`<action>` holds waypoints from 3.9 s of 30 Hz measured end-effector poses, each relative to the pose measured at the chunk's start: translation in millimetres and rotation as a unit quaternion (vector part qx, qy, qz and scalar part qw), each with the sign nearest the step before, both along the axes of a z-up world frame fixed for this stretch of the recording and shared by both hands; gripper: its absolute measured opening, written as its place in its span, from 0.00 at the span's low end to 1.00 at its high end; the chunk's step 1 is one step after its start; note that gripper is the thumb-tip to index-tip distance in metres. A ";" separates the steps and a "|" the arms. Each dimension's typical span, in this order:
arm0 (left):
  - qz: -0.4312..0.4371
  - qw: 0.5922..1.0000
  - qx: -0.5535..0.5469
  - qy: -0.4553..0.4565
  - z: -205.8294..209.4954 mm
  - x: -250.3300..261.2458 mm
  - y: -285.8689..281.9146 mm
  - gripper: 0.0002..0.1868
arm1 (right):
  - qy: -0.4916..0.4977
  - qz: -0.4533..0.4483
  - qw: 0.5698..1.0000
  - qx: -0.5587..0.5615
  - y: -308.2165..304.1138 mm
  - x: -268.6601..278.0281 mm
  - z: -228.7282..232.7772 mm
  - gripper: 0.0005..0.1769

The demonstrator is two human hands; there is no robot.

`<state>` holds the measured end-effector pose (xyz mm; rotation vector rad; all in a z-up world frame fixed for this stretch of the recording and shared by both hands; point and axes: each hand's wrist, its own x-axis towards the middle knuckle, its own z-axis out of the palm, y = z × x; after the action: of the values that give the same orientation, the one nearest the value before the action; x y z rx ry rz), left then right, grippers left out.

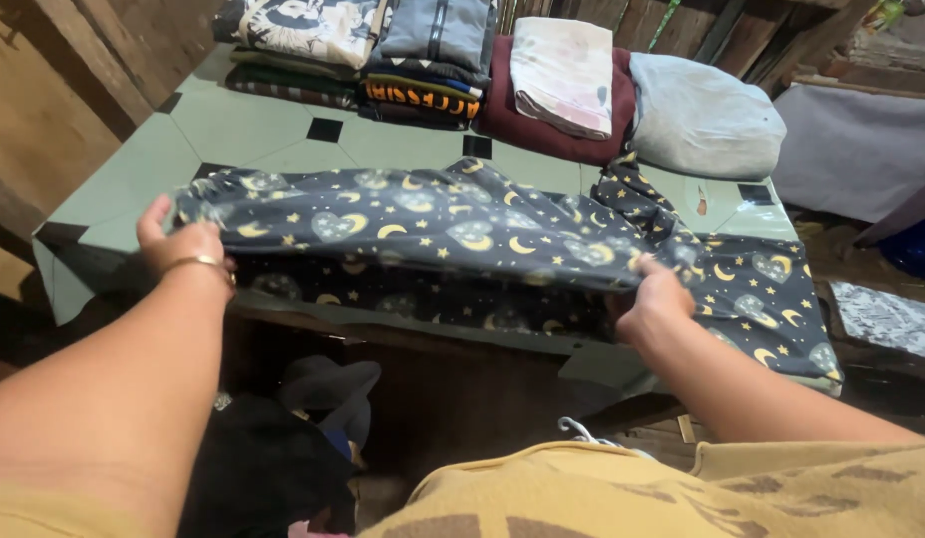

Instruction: The person folds a dark patterned cloth on a tiled table. They spread the cloth flat, smooth it, fold it in half lengthwise, then fold it into a compact square and place it on a stack of folded items.

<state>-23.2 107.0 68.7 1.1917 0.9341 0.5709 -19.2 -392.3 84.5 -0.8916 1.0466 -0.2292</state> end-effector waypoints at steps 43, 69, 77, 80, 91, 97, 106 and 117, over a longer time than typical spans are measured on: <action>-0.399 0.654 0.473 0.436 -36.6 -3.0 -35.0 0.40 | 0.182 0.598 0.468 -0.625 23.9 -13.1 -66.5 0.45; -0.354 0.545 0.570 0.502 -32.0 26.1 -18.4 0.39 | 0.080 0.513 0.535 -0.667 37.9 0.9 -66.4 0.34; -0.428 0.586 0.607 0.324 -11.0 30.8 -103.4 0.45 | 0.034 0.476 0.540 -0.693 3.7 12.8 -68.8 0.27; -0.472 0.615 0.580 0.249 -10.4 34.0 -131.9 0.37 | 0.040 0.464 0.554 -0.690 -12.7 23.0 -68.1 0.27; -0.572 0.586 0.569 0.074 -4.0 42.4 -234.7 0.23 | 0.089 0.321 0.762 -0.555 -97.6 84.6 -54.5 0.33; -0.654 0.595 0.458 0.092 0.5 25.3 -300.1 0.15 | 0.101 0.387 0.843 -0.359 -144.4 111.8 -60.6 0.20; -0.614 0.563 0.491 0.254 13.4 -1.8 -347.1 0.17 | 0.061 0.396 0.872 -0.281 -179.5 118.9 -72.0 0.09; -0.607 0.562 0.493 0.268 3.3 -3.3 -349.2 0.18 | -0.156 0.504 0.659 -0.536 -185.9 179.9 -81.8 0.19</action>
<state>-26.6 -242.2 71.9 2.7361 -0.0856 -0.6038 160.8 -578.2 2.7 -2.2826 -0.1639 -0.0129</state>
